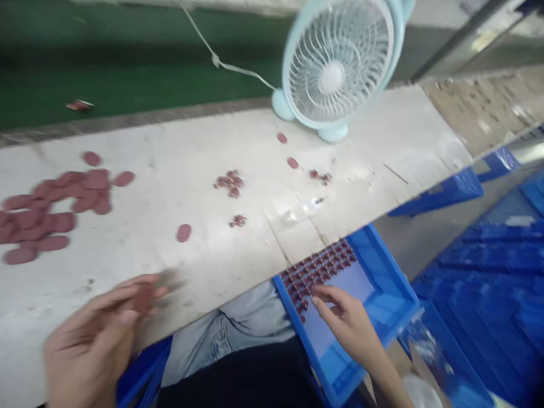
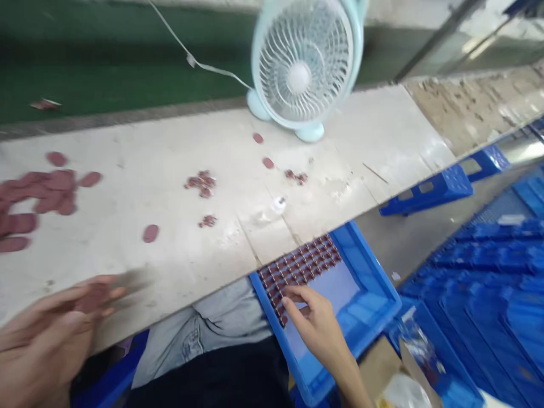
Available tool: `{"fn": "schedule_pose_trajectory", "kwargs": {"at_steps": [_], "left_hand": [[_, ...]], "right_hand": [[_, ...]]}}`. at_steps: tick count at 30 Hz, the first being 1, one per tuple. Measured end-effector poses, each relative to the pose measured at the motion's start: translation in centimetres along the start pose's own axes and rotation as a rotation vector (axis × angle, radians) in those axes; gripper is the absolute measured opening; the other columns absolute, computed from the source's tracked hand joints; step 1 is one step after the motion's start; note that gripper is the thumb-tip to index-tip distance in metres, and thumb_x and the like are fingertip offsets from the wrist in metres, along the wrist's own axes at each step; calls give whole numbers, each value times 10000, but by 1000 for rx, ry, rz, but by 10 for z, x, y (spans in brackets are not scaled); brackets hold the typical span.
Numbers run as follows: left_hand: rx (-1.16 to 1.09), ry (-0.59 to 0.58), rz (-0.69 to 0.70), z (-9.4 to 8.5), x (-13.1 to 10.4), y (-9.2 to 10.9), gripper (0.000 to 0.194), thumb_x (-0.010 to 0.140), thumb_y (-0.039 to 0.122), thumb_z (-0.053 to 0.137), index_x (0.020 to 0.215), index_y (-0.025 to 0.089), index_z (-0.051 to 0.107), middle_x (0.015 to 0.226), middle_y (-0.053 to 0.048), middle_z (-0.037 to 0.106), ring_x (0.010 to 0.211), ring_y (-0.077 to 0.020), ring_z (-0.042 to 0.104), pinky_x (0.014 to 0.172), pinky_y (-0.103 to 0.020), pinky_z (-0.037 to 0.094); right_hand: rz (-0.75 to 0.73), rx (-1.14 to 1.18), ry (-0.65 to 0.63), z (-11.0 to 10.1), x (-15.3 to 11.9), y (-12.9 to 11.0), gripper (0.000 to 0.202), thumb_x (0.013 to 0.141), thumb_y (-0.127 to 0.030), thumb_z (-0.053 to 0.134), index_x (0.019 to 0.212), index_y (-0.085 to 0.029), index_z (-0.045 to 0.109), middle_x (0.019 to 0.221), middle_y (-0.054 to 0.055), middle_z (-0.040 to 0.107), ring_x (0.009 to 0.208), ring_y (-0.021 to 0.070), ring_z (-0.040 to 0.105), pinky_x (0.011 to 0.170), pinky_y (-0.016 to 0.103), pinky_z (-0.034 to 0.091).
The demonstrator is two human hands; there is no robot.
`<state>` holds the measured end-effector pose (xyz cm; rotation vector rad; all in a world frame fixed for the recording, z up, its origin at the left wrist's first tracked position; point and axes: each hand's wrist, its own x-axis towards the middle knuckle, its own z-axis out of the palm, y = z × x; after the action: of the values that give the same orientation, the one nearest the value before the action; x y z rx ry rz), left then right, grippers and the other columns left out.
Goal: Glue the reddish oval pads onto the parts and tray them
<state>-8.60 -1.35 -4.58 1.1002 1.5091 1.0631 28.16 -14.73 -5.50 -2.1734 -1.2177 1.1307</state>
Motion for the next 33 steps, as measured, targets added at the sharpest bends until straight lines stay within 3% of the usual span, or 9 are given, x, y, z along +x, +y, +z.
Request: {"fn": "schedule_pose_trajectory", "kwargs": {"at_steps": [4, 7, 10, 12, 15, 18, 21, 29, 33], "left_hand": [[-271, -100, 5, 7, 0, 3, 174, 799, 277, 782, 966, 228, 777, 1167, -96, 746, 911, -289, 765, 707, -320, 632], [-357, -141, 27, 4, 6, 2, 183, 845, 292, 746, 1011, 218, 768, 1209, -134, 718, 947, -285, 757, 721, -310, 622], [-381, -175, 63, 1, 8, -2, 182, 864, 307, 727, 1014, 212, 768, 1199, -138, 702, 941, -266, 748, 800, -337, 615], [-388, -188, 76, 1, 6, -5, 182, 871, 310, 718, 1021, 219, 765, 1202, -130, 690, 949, -256, 739, 848, -351, 604], [-424, -203, 67, 3, 4, -8, 195, 877, 323, 709, 1042, 231, 755, 1221, -125, 669, 969, -250, 724, 855, -347, 592], [-481, -190, 61, 6, 5, -11, 232, 862, 376, 721, 1027, 215, 751, 1196, -133, 664, 939, -245, 721, 764, -311, 585], [-537, -139, 75, 12, 8, -14, 300, 816, 443, 754, 989, 197, 761, 1135, -140, 673, 876, -237, 724, 683, -287, 566], [-544, -159, 103, 18, 16, -23, 291, 730, 356, 826, 969, 200, 773, 1104, -138, 677, 832, -249, 747, 680, -288, 558], [-538, -146, 100, 17, 15, -24, 253, 762, 310, 791, 991, 208, 760, 1134, -137, 672, 852, -241, 742, 690, -283, 559]], "right_hand": [[-424, 231, -48, 12, 22, -106, 193, 939, -338, 638, 1111, -288, 710, 996, 53, 757, 834, 209, 738, 651, 288, 625], [-709, 196, -124, 38, 53, -196, 156, 935, -308, 651, 1073, -286, 720, 981, 28, 760, 832, 177, 728, 675, 257, 611], [-837, -40, -109, 75, 104, -287, 198, 972, -350, 588, 1061, -236, 722, 1000, 30, 771, 875, 166, 729, 748, 262, 600], [-873, -142, -69, 100, 148, -341, 220, 991, -290, 547, 1116, -201, 704, 1057, 51, 761, 954, 179, 716, 837, 298, 585], [-894, -306, -3, 131, 214, -399, 274, 988, -269, 586, 1233, -154, 636, 1207, 99, 696, 1102, 228, 666, 988, 443, 538], [-899, -462, 29, 147, 258, -429, 345, 972, -346, 631, 1272, -177, 608, 1316, 104, 622, 1146, 256, 637, 970, 492, 546], [-906, -597, 40, 153, 280, -439, 354, 974, -348, 628, 1289, -189, 599, 1343, 106, 603, 1148, 255, 631, 964, 482, 551], [-823, -902, -1, 158, 304, -460, 316, 977, -355, 623, 1243, -185, 623, 1295, 105, 628, 1104, 237, 646, 941, 452, 561], [-738, -1005, -140, 141, 310, -473, 325, 973, -357, 629, 1244, -178, 622, 1285, 102, 632, 1088, 237, 651, 922, 444, 569]]}}
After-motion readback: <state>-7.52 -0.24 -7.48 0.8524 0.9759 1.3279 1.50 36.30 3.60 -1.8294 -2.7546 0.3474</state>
